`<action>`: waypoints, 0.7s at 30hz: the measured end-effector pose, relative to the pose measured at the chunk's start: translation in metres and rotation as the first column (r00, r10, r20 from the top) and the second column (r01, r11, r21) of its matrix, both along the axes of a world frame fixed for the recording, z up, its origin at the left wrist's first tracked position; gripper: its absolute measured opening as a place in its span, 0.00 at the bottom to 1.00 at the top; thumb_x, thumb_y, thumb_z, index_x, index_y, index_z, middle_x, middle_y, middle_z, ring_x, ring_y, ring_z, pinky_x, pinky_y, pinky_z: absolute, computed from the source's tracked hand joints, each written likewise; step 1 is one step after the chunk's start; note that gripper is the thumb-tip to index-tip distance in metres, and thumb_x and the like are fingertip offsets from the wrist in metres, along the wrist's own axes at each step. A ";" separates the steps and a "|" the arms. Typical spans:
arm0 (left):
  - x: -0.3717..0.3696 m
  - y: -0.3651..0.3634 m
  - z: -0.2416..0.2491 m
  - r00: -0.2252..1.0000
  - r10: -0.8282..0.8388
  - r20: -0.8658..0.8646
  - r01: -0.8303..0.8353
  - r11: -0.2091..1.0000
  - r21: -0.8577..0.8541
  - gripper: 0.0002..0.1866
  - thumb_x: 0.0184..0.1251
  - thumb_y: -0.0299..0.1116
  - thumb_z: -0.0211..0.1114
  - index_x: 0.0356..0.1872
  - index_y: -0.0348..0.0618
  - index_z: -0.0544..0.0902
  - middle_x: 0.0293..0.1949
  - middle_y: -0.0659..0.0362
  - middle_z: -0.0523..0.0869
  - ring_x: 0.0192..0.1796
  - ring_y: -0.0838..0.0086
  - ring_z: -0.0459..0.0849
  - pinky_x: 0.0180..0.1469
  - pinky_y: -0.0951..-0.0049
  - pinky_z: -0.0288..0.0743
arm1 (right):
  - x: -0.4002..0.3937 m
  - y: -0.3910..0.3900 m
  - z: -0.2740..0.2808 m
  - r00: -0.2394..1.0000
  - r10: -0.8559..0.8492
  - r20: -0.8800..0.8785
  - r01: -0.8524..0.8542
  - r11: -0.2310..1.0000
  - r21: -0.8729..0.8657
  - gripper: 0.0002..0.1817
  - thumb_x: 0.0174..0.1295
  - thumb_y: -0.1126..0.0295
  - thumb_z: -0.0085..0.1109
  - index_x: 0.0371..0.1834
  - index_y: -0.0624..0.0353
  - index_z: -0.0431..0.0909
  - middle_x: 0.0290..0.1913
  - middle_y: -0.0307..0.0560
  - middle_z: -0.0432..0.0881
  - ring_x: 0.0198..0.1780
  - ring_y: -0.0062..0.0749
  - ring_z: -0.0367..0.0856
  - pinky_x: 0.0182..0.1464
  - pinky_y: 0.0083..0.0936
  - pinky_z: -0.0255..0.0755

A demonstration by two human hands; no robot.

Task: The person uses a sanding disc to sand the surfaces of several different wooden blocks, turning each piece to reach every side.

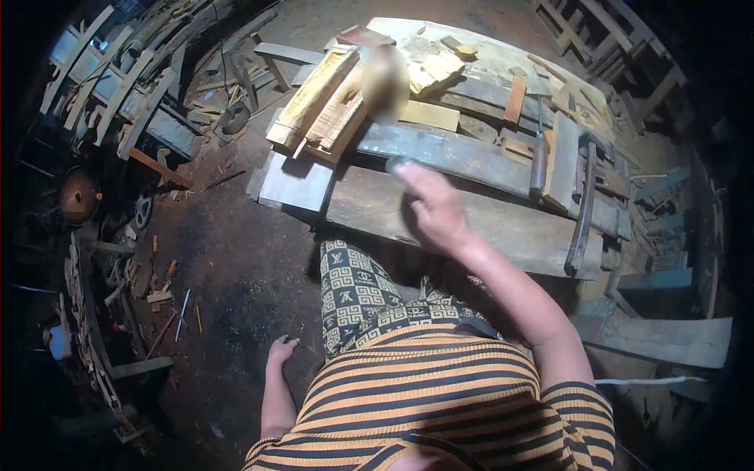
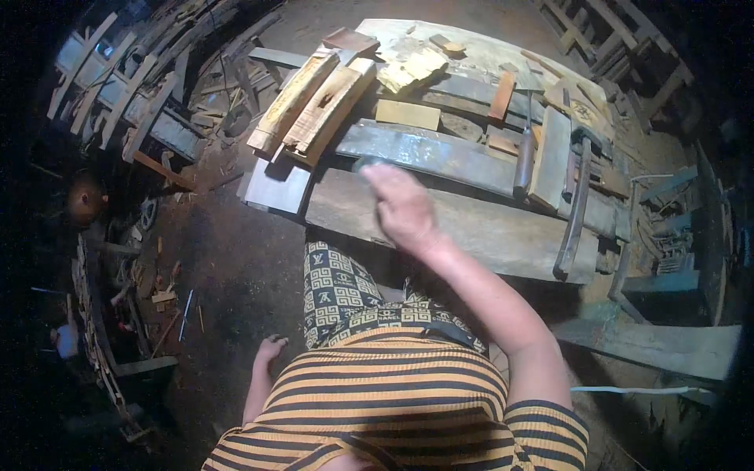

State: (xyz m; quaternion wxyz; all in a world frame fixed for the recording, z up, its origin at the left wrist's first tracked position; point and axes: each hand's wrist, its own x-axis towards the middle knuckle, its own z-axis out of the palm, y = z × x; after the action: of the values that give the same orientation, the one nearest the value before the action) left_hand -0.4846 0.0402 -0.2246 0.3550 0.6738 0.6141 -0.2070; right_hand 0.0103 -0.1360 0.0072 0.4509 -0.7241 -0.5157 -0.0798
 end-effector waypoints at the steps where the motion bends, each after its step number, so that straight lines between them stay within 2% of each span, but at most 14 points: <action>1: 0.013 -0.009 0.015 0.999 0.030 0.014 -0.029 0.997 -0.070 0.39 0.54 0.49 0.68 0.63 0.33 0.69 0.59 0.42 0.75 0.61 0.57 0.75 0.63 0.67 0.66 | 0.002 -0.002 -0.004 0.985 -0.128 0.117 0.137 0.988 -0.076 0.22 0.51 0.79 0.49 0.52 0.56 0.77 0.50 0.57 0.80 0.55 0.46 0.76 0.60 0.34 0.68; 2: 0.020 -0.010 0.010 0.999 0.035 0.017 -0.033 0.997 -0.074 0.39 0.54 0.49 0.68 0.63 0.33 0.69 0.59 0.42 0.75 0.61 0.57 0.75 0.63 0.67 0.66 | 0.002 -0.002 -0.008 0.940 -0.242 0.240 0.279 0.951 -0.134 0.20 0.51 0.78 0.50 0.50 0.56 0.78 0.47 0.58 0.80 0.53 0.46 0.77 0.58 0.34 0.69; 4: 0.033 -0.007 0.000 0.962 0.131 0.240 -0.118 0.991 -0.069 0.43 0.54 0.49 0.68 0.66 0.33 0.63 0.62 0.40 0.71 0.66 0.55 0.70 0.66 0.67 0.62 | -0.020 0.010 -0.024 0.995 0.100 0.000 -0.088 0.875 -0.477 0.16 0.52 0.77 0.53 0.45 0.57 0.80 0.44 0.56 0.81 0.49 0.45 0.78 0.55 0.35 0.69; 5: 0.054 -0.005 0.017 0.971 0.039 0.236 -0.047 0.999 0.026 0.44 0.55 0.49 0.67 0.68 0.35 0.59 0.65 0.38 0.65 0.69 0.54 0.64 0.68 0.67 0.58 | -0.050 0.017 -0.020 0.939 0.334 -0.084 -0.331 0.810 -0.483 0.16 0.54 0.76 0.52 0.46 0.57 0.80 0.46 0.55 0.81 0.52 0.44 0.77 0.57 0.35 0.68; 6: 0.077 0.002 0.041 0.974 -0.049 0.221 0.022 0.992 0.121 0.46 0.55 0.48 0.67 0.71 0.38 0.55 0.68 0.37 0.60 0.71 0.52 0.59 0.70 0.66 0.54 | -0.083 0.020 -0.015 0.820 0.547 -0.167 -0.554 0.689 -0.468 0.16 0.56 0.76 0.52 0.47 0.56 0.80 0.48 0.53 0.81 0.54 0.44 0.77 0.60 0.36 0.67; 8: 0.094 0.026 0.067 0.950 -0.131 0.284 0.034 0.945 0.325 0.47 0.57 0.46 0.67 0.73 0.43 0.49 0.72 0.37 0.48 0.74 0.50 0.48 0.72 0.62 0.48 | -0.121 0.018 -0.003 0.320 0.704 -0.634 -0.944 0.298 -0.145 0.23 0.58 0.74 0.55 0.59 0.50 0.74 0.61 0.49 0.74 0.64 0.44 0.69 0.67 0.35 0.61; 10: 0.112 0.045 0.132 0.925 -0.131 0.356 -0.079 0.851 0.518 0.47 0.58 0.44 0.66 0.74 0.48 0.46 0.73 0.38 0.41 0.75 0.50 0.42 0.73 0.60 0.43 | -0.118 0.019 0.011 0.409 0.729 -0.548 -0.904 0.408 -0.132 0.23 0.59 0.76 0.53 0.61 0.49 0.73 0.62 0.48 0.73 0.65 0.43 0.68 0.69 0.34 0.59; 12: 0.120 0.059 0.210 0.928 -0.125 0.351 -0.169 0.698 0.696 0.45 0.61 0.41 0.64 0.73 0.43 0.46 0.73 0.39 0.40 0.76 0.53 0.37 0.74 0.60 0.34 | -0.085 0.012 0.027 0.659 0.570 -0.491 -0.713 0.681 -0.167 0.26 0.57 0.82 0.50 0.61 0.52 0.72 0.63 0.48 0.72 0.65 0.41 0.69 0.68 0.32 0.62; 13: 0.107 0.074 0.230 0.936 -0.158 0.315 -0.174 0.571 0.802 0.45 0.63 0.43 0.63 0.73 0.42 0.46 0.74 0.42 0.40 0.76 0.55 0.35 0.74 0.60 0.31 | -0.065 0.011 0.013 0.657 0.462 -0.595 -0.613 0.788 -0.064 0.27 0.55 0.84 0.48 0.61 0.55 0.72 0.63 0.49 0.72 0.65 0.40 0.69 0.67 0.31 0.63; 14: 0.092 0.088 0.253 0.943 -0.183 0.279 -0.185 0.408 0.894 0.44 0.64 0.45 0.62 0.73 0.41 0.46 0.74 0.44 0.41 0.76 0.56 0.35 0.75 0.60 0.30 | -0.045 -0.004 0.019 0.796 0.407 -0.448 -0.475 0.879 -0.045 0.30 0.51 0.85 0.45 0.61 0.56 0.71 0.65 0.52 0.70 0.67 0.39 0.67 0.70 0.31 0.58; 17: 0.074 0.088 0.328 0.945 -0.149 0.290 -0.317 -0.213 0.924 0.43 0.65 0.48 0.61 0.71 0.36 0.50 0.72 0.41 0.48 0.75 0.54 0.44 0.74 0.57 0.38 | -0.014 -0.036 0.035 0.947 0.107 -0.303 -0.130 0.990 -0.056 0.31 0.49 0.87 0.46 0.61 0.57 0.72 0.63 0.53 0.72 0.66 0.43 0.68 0.69 0.31 0.61; 18: 0.090 0.071 0.350 0.770 -0.341 0.540 -0.620 -0.195 0.760 0.43 0.65 0.47 0.62 0.71 0.35 0.50 0.71 0.39 0.50 0.74 0.53 0.49 0.73 0.58 0.44 | -0.003 -0.044 0.018 0.983 0.031 -0.181 -0.042 0.997 -0.058 0.30 0.49 0.87 0.47 0.59 0.56 0.73 0.62 0.54 0.72 0.65 0.45 0.69 0.68 0.35 0.62; 20: 0.090 0.060 0.356 0.722 -0.263 0.640 -0.692 -0.280 0.665 0.42 0.66 0.44 0.62 0.71 0.34 0.48 0.71 0.37 0.51 0.73 0.53 0.53 0.73 0.61 0.45 | -0.010 -0.051 -0.003 0.974 -0.204 0.094 0.222 0.937 -0.268 0.27 0.49 0.84 0.50 0.57 0.56 0.75 0.60 0.54 0.74 0.64 0.44 0.69 0.68 0.39 0.60; 21: 0.085 0.066 0.343 0.736 -0.338 0.587 -0.671 -0.242 0.701 0.41 0.66 0.42 0.61 0.71 0.34 0.48 0.70 0.37 0.53 0.72 0.54 0.55 0.73 0.62 0.47 | -0.016 -0.046 -0.016 0.997 -0.072 0.017 0.073 0.924 -0.375 0.26 0.50 0.82 0.52 0.56 0.55 0.75 0.59 0.54 0.75 0.64 0.44 0.69 0.68 0.39 0.59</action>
State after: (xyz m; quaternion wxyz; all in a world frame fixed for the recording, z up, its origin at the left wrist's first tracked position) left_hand -0.3995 0.1058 0.1185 -0.1013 0.5952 0.4718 0.6426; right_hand -0.0059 -0.1817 -0.0089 0.3000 -0.8154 -0.4950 0.0028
